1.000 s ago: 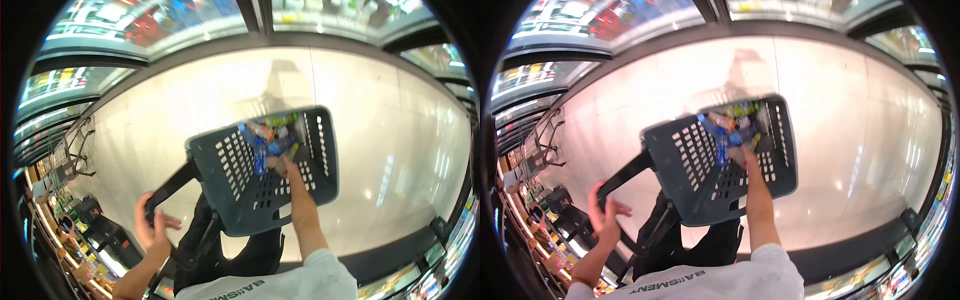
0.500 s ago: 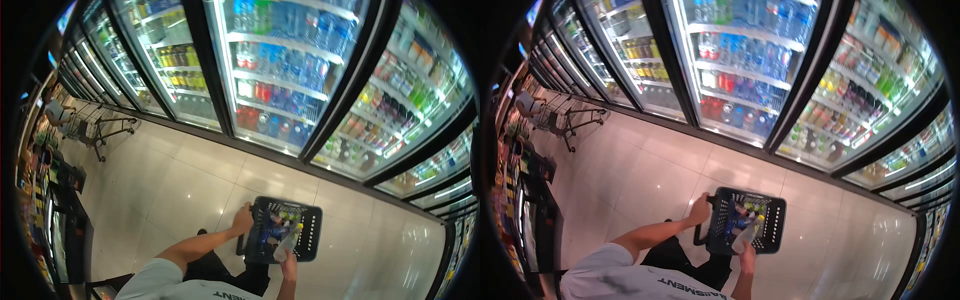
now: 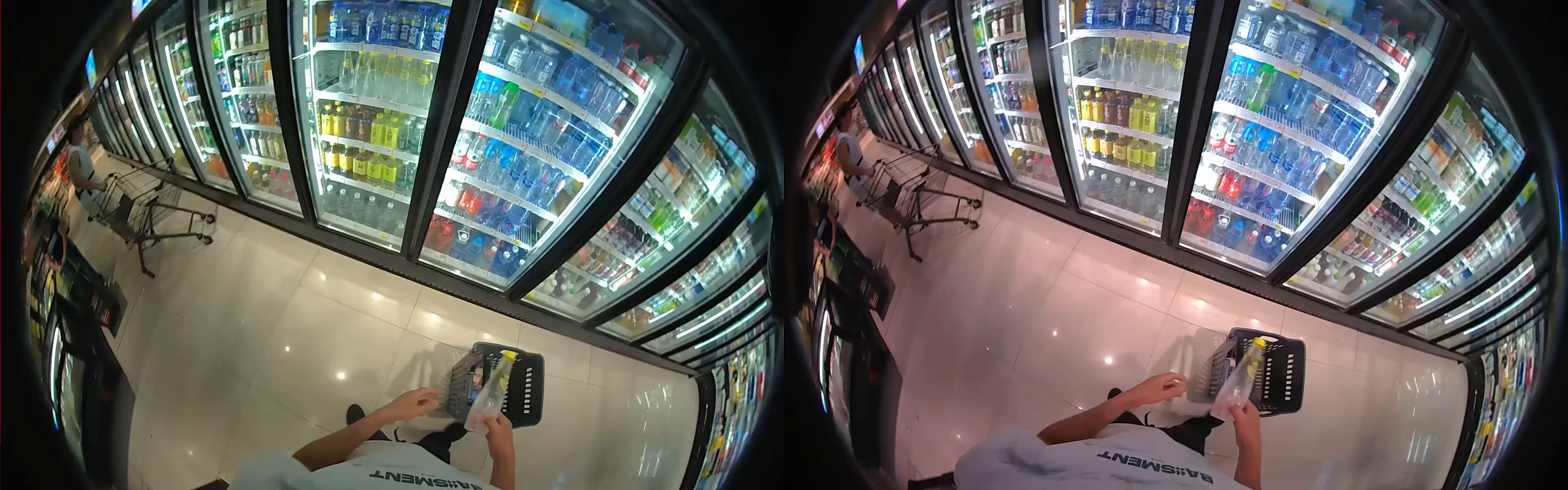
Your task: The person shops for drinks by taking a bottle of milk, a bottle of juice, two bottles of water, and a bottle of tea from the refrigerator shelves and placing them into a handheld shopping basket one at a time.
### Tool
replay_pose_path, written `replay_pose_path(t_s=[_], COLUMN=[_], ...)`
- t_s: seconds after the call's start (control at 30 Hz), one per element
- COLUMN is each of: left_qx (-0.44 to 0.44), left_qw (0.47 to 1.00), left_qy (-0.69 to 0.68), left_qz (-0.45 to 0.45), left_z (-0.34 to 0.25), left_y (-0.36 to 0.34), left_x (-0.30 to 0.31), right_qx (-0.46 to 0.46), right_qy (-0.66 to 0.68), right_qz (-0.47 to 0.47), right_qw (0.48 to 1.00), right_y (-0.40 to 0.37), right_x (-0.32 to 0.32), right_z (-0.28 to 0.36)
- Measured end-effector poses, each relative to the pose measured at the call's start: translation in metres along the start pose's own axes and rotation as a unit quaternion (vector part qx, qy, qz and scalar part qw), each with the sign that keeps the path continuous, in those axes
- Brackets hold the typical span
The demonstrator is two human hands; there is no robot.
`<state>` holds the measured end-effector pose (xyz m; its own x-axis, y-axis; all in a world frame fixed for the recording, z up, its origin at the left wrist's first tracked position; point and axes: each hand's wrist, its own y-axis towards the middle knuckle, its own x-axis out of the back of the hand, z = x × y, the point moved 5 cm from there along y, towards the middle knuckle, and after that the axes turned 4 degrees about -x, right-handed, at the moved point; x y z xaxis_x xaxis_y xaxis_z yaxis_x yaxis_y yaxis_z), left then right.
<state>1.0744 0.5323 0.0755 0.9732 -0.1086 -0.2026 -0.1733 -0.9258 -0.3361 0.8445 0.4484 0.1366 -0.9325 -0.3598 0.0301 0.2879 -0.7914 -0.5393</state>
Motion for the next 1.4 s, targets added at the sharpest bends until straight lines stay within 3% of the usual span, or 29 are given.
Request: replay_pose_path(t_s=[0.07,0.13,0.17,0.23,0.27,0.37,0.6,0.73,0.8,0.93,1.1,1.2,1.4], left_qx=[-0.018,-0.099,-0.096,-0.119,-0.114,-0.125,-0.183,-0.199,-0.172,-0.198,-0.215,-0.207,-0.170], left_qw=[0.998,0.977,0.980,0.975,0.977,0.953,0.940,0.928,0.910,0.872,0.789,0.761,0.776], left_qy=[-0.057,-0.159,-0.152,-0.160,-0.156,-0.230,-0.149,-0.145,-0.106,-0.112,-0.036,-0.077,-0.108], left_qz=[-0.010,-0.099,-0.085,-0.103,-0.088,-0.153,-0.248,-0.279,-0.363,-0.434,-0.574,-0.610,-0.597], left_z=[-0.008,-0.026,-0.034,-0.050,-0.059,-0.083,-0.120,-0.149,-0.157,-0.200,-0.220,-0.212,-0.225], left_y=[-0.032,-0.050,-0.054,-0.061,-0.064,-0.075,-0.063,-0.048,-0.053,-0.069,-0.100,-0.106,-0.098], left_x=[0.023,0.053,0.064,0.085,0.089,0.114,0.196,0.275,0.321,0.403,0.481,0.517,0.588], right_qx=[0.009,0.026,0.029,0.022,0.020,0.104,0.139,0.133,0.134,0.199,0.206,0.200,0.250], right_qy=[-0.021,-0.106,-0.097,-0.201,-0.193,-0.297,-0.295,-0.238,-0.246,-0.273,-0.209,-0.162,-0.110], right_qz=[0.073,0.135,0.122,0.217,0.203,0.234,0.280,0.388,0.410,0.353,0.330,0.314,0.303], right_qw=[0.997,0.985,0.987,0.955,0.960,0.920,0.903,0.880,0.868,0.872,0.897,0.914,0.913], right_y=[-0.012,-0.001,-0.003,-0.026,-0.023,-0.009,0.057,0.129,0.163,0.213,0.262,0.282,0.306], right_x=[-0.062,-0.109,-0.125,-0.184,-0.197,-0.234,-0.301,-0.357,-0.383,-0.412,-0.434,-0.452,-0.520], right_z=[0.009,-0.008,-0.008,0.027,0.023,0.034,0.087,0.108,0.122,0.192,0.246,0.266,0.311])
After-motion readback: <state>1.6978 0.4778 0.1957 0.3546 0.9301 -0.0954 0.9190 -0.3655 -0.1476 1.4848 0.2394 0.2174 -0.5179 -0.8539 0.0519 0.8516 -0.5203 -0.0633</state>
